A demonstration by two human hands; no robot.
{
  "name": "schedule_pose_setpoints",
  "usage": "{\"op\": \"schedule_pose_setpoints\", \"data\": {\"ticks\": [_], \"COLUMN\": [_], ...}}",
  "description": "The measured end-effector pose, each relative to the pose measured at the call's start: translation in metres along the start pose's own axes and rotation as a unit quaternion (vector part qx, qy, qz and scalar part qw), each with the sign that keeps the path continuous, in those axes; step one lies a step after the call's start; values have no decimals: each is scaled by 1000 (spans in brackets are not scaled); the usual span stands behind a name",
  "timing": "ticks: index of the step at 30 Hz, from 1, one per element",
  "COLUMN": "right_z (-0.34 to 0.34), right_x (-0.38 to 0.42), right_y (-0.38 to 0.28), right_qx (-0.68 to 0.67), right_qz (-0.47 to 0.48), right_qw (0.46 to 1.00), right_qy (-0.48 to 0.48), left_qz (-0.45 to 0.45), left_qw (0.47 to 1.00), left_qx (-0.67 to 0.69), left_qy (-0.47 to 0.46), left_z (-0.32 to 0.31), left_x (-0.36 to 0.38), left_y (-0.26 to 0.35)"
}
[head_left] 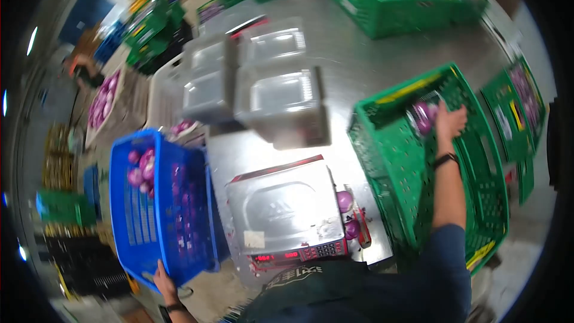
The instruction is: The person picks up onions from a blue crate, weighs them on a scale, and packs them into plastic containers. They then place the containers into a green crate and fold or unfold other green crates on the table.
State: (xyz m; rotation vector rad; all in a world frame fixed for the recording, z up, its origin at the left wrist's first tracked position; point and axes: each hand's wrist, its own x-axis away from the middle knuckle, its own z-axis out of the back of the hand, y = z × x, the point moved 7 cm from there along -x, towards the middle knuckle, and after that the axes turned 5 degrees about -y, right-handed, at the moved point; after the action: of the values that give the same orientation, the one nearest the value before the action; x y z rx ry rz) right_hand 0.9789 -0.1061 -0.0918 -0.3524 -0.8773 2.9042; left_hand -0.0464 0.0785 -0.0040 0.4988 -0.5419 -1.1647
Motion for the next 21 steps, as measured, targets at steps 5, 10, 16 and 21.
{"op": "schedule_pose_setpoints", "data": {"ticks": [5, 10, 16, 21], "right_z": [72, 105, 40, 24], "right_x": [67, 265, 375, 362], "right_y": [-154, -280, -312, -325], "right_qx": [-333, -233, 27, 8], "right_qz": [364, 542, 697, 652], "right_qw": [861, 726, 649, 651], "right_qy": [-124, -353, -304, -389], "left_qz": [3, 54, 24, -65], "left_qw": [1000, 994, 988, 993], "left_qx": [5, -91, 19, -8], "left_qy": [-13, -21, -149, -98], "left_z": [0, 6, 33, 109], "left_x": [-6, -4, -26, -112], "left_y": [-8, -15, -18, -19]}}
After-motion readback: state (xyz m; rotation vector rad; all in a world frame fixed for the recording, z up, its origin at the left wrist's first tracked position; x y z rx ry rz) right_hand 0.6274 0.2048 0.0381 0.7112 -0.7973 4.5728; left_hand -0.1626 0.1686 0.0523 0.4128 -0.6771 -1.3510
